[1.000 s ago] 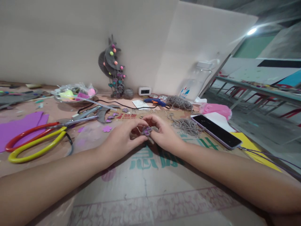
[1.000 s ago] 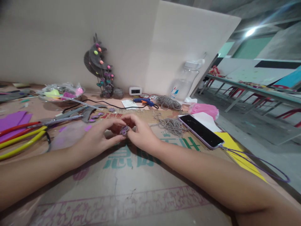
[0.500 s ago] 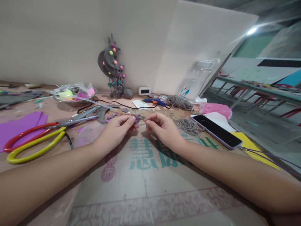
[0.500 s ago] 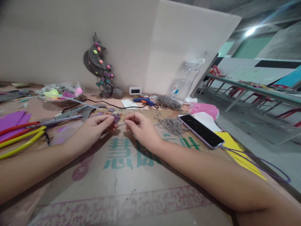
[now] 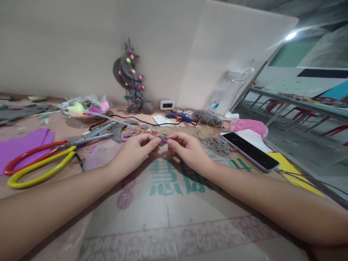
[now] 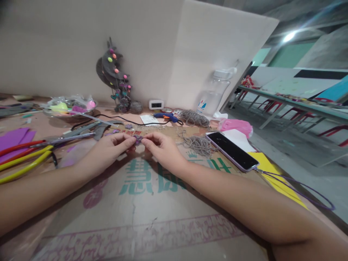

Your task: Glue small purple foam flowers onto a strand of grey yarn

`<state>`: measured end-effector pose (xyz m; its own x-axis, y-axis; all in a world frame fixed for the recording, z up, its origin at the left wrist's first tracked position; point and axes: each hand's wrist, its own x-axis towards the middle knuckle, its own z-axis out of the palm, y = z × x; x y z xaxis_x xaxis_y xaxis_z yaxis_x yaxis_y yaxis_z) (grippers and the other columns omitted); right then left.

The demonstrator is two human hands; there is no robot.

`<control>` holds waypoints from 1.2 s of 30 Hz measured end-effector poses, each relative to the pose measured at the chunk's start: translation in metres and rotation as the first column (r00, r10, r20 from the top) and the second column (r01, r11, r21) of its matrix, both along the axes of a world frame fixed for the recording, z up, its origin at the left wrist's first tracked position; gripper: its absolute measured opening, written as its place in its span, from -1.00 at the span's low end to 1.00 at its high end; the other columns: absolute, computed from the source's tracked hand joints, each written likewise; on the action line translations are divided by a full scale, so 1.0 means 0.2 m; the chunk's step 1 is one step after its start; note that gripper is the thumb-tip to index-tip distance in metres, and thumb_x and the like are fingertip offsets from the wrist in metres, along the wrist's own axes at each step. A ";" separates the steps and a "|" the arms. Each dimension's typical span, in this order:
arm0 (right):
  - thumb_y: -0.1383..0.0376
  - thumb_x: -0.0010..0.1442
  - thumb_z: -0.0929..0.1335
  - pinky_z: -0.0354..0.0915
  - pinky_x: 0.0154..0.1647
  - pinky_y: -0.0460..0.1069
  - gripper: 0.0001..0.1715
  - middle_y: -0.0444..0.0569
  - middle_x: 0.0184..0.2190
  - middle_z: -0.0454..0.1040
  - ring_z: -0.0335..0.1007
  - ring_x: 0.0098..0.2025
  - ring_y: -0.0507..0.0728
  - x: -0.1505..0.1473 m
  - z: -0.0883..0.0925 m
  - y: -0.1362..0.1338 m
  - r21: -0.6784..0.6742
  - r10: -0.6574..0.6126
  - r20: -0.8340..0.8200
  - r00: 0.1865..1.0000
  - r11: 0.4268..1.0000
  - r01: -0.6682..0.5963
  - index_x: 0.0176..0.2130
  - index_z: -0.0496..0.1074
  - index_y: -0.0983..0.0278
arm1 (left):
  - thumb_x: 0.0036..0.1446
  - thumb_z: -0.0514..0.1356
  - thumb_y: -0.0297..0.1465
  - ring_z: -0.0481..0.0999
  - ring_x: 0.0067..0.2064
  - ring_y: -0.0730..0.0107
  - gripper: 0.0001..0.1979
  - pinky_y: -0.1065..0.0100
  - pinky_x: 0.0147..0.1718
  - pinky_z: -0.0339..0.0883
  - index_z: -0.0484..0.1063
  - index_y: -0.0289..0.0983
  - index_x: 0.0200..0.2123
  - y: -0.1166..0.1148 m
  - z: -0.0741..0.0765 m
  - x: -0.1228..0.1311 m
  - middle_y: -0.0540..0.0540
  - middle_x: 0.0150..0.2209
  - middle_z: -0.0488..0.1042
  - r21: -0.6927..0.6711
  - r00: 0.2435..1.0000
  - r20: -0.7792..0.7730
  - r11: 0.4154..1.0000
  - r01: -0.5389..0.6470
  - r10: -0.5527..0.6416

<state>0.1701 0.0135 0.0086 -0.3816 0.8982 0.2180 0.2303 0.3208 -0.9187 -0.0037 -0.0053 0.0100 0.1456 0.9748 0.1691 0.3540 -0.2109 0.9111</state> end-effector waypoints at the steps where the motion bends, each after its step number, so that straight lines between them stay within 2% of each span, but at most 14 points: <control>1: 0.21 0.13 0.30 0.26 -0.47 -0.09 -0.81 -0.16 -0.56 0.37 0.32 -0.52 -0.02 0.00 0.00 0.00 -0.009 0.002 -0.003 1.000 1.000 -0.002 -0.34 0.36 0.31 | 0.11 0.12 -0.20 0.39 -0.44 0.43 -0.72 0.43 -0.44 0.21 0.41 -0.29 -0.46 0.00 0.00 0.00 0.01 -0.50 0.43 0.004 1.000 -0.005 1.000 0.008 -0.008; 6: 0.21 0.10 0.33 0.23 -0.53 -0.12 -0.81 -0.15 -0.55 0.38 0.27 -0.54 -0.03 0.01 0.01 0.00 0.012 -0.038 0.042 0.998 0.999 0.037 -0.39 0.39 0.31 | 0.11 0.10 -0.17 0.40 -0.41 0.39 -0.69 0.41 -0.42 0.24 0.43 -0.28 -0.45 0.01 -0.03 -0.01 -0.02 -0.48 0.45 0.041 0.995 -0.030 0.995 0.093 -0.092; 10: 0.17 0.12 0.31 0.17 -0.60 -0.14 -0.77 -0.17 -0.59 0.34 0.19 -0.60 -0.06 0.01 0.00 0.01 0.002 -0.049 0.035 0.998 0.999 0.049 -0.41 0.36 0.30 | 0.16 0.03 -0.15 0.40 -0.40 0.39 -0.63 0.42 -0.42 0.24 0.43 -0.29 -0.46 0.01 -0.04 -0.01 -0.03 -0.46 0.45 0.061 0.995 -0.012 0.993 0.101 -0.101; 14: 0.16 0.13 0.31 0.17 -0.59 -0.13 -0.77 -0.17 -0.59 0.35 0.19 -0.60 -0.05 0.01 0.00 0.01 0.012 -0.052 0.043 0.998 0.999 0.051 -0.40 0.36 0.29 | 0.12 0.10 -0.20 0.40 -0.40 0.40 -0.72 0.42 -0.40 0.24 0.44 -0.29 -0.42 0.01 -0.04 -0.01 -0.02 -0.45 0.45 0.064 0.992 -0.034 0.990 0.125 -0.123; 20: 0.10 0.19 0.26 0.17 -0.56 -0.13 -0.67 -0.16 -0.59 0.36 0.22 -0.59 -0.05 0.02 0.00 0.02 0.036 -0.021 0.008 1.000 0.999 0.021 -0.45 0.34 0.29 | 0.10 0.11 -0.27 0.39 -0.44 0.43 -0.77 0.42 -0.42 0.24 0.39 -0.29 -0.49 0.00 -0.02 0.00 0.00 -0.51 0.43 0.046 0.995 -0.033 0.994 0.097 -0.095; 24: 0.12 0.13 0.32 0.17 -0.58 -0.13 -0.75 -0.21 -0.61 0.34 0.20 -0.62 -0.06 0.02 0.00 0.02 -0.037 -0.013 -0.046 0.999 0.999 0.011 -0.35 0.35 0.27 | 0.11 0.10 -0.27 0.39 -0.42 0.42 -0.77 0.41 -0.41 0.24 0.40 -0.29 -0.47 0.00 -0.02 0.00 0.00 -0.49 0.43 0.054 0.993 -0.059 0.993 0.103 -0.100; 36: 0.17 0.09 0.34 0.15 -0.59 -0.14 -0.76 -0.19 -0.62 0.33 0.17 -0.62 -0.07 0.02 0.00 0.02 -0.006 -0.055 0.038 0.998 0.998 0.055 -0.41 0.41 0.32 | 0.14 0.07 -0.24 0.40 -0.41 0.43 -0.73 0.43 -0.41 0.23 0.41 -0.30 -0.45 0.01 -0.04 -0.01 0.00 -0.47 0.44 0.075 0.990 -0.092 0.990 0.116 -0.109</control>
